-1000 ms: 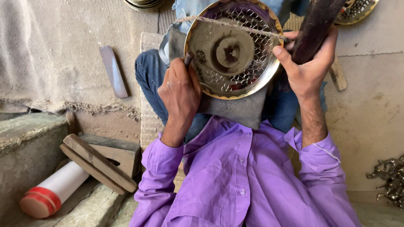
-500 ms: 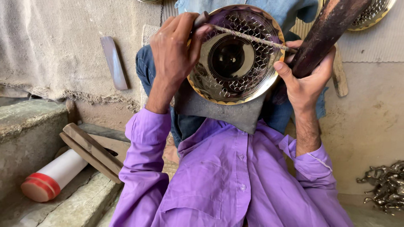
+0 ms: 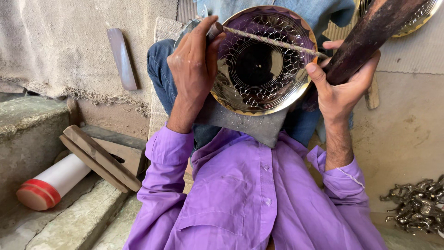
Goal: The person sits on the ground with a decorative metal plate resting on a sandbag on their lap and hammers a punch along the plate's embossed pattern, repositioning the punch by hand between strikes to chase the design into the metal. At the end they set the punch aside, untie the rope holding the plate, and lift the finished plate off the sandbag.
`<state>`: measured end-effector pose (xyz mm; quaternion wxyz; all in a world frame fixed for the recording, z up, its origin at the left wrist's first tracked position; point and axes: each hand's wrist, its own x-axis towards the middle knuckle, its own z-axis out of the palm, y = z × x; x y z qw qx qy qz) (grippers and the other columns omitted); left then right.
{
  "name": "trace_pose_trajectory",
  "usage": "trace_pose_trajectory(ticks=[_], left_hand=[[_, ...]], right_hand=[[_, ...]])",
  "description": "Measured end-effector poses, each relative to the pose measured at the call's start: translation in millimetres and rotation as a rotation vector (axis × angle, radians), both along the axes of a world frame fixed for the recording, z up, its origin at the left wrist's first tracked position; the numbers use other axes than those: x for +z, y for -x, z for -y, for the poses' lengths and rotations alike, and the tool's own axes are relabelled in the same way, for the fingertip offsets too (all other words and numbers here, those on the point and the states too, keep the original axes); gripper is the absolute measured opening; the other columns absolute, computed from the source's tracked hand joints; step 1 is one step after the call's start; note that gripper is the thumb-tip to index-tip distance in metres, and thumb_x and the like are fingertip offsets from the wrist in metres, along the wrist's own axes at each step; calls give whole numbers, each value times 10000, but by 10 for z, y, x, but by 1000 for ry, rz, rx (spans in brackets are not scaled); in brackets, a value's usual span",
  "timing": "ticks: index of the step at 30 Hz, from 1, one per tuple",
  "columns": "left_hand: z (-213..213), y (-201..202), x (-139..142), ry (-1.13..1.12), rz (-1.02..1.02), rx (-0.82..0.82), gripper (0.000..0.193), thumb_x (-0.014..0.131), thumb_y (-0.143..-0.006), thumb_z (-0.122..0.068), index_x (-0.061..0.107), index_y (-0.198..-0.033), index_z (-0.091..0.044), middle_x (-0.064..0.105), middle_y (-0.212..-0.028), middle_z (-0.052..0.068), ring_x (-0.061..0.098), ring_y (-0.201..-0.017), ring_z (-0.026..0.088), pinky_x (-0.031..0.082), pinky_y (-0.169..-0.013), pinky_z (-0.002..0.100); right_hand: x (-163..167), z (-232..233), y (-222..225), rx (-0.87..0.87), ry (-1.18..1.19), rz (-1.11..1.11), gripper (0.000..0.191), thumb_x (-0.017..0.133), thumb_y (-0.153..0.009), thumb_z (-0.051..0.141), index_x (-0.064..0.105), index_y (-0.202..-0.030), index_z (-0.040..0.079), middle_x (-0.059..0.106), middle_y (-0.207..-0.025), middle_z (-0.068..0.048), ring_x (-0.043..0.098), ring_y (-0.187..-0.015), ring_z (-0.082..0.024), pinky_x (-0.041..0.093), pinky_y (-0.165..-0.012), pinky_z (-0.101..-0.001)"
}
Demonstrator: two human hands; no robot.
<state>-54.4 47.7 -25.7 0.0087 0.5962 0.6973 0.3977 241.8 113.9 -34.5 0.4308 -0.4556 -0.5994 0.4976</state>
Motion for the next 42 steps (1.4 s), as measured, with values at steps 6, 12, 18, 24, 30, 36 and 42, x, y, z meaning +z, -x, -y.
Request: trace_pose_trajectory(ticks=[6, 12, 18, 24, 30, 36, 42], left_hand=[[160, -186, 294, 101, 12, 65, 309, 639, -1066, -28, 608, -1373, -40, 583, -1100, 115, 568, -954, 268, 463, -727, 396], [382, -688, 417, 99, 508, -280, 309, 744, -937, 13, 692, -1215, -112, 592, -1023, 52, 574, -965, 213, 483, -835, 323], [223, -947, 300, 240, 1250, -212, 299, 740, -953, -9, 590, -1207, -54, 660, -1069, 1, 650, -841, 32, 590, -767, 214], [278, -937, 257, 156, 995, -311, 324, 792, -980, 9, 639, -1252, -75, 676, -1036, 16, 675, -915, 47, 597, -833, 225], [249, -993, 202, 226, 1070, -238, 486, 807, -960, -15, 581, -1386, -77, 724, -1065, 24, 713, -923, 65, 615, -762, 220], [250, -1036, 199, 207, 935, -192, 503, 824, -944, -54, 572, -1377, -93, 749, -1149, 40, 751, -907, 71, 630, -744, 220], [260, -1004, 215, 195, 906, -243, 492, 803, -984, -64, 533, -1395, -79, 781, -1161, 38, 768, -920, 61, 622, -747, 202]], right_hand=[[-115, 160, -52, -8, -240, -6, 840, 873, -1075, 163, 206, -1569, 35, 627, -1311, -136, 718, -977, -189, 622, -878, -297], [-260, 512, -209, -52, -195, 202, 650, 842, -1094, 73, 314, -1470, 21, 644, -1091, -139, 633, -974, -196, 516, -935, -318], [-165, 659, -497, -8, 165, 144, 589, 791, -1048, 0, 356, -1445, -31, 652, -945, -111, 686, -827, -192, 585, -829, -315], [96, 483, -794, 80, 173, 111, 648, 782, -1048, -78, 327, -1506, -19, 638, -948, -118, 678, -785, -199, 603, -755, -330], [377, 267, -947, 141, 177, 157, 686, 774, -997, -66, 314, -1504, -15, 659, -923, -133, 694, -789, -208, 625, -797, -331], [623, -12, -1037, 362, -36, 378, 664, 768, -987, -81, 323, -1475, -12, 663, -958, -180, 710, -864, -250, 610, -832, -339], [851, -219, -1022, 408, -28, 412, 524, 811, -989, 36, 436, -1350, -23, 647, -1000, -120, 688, -884, -167, 588, -814, -262]])
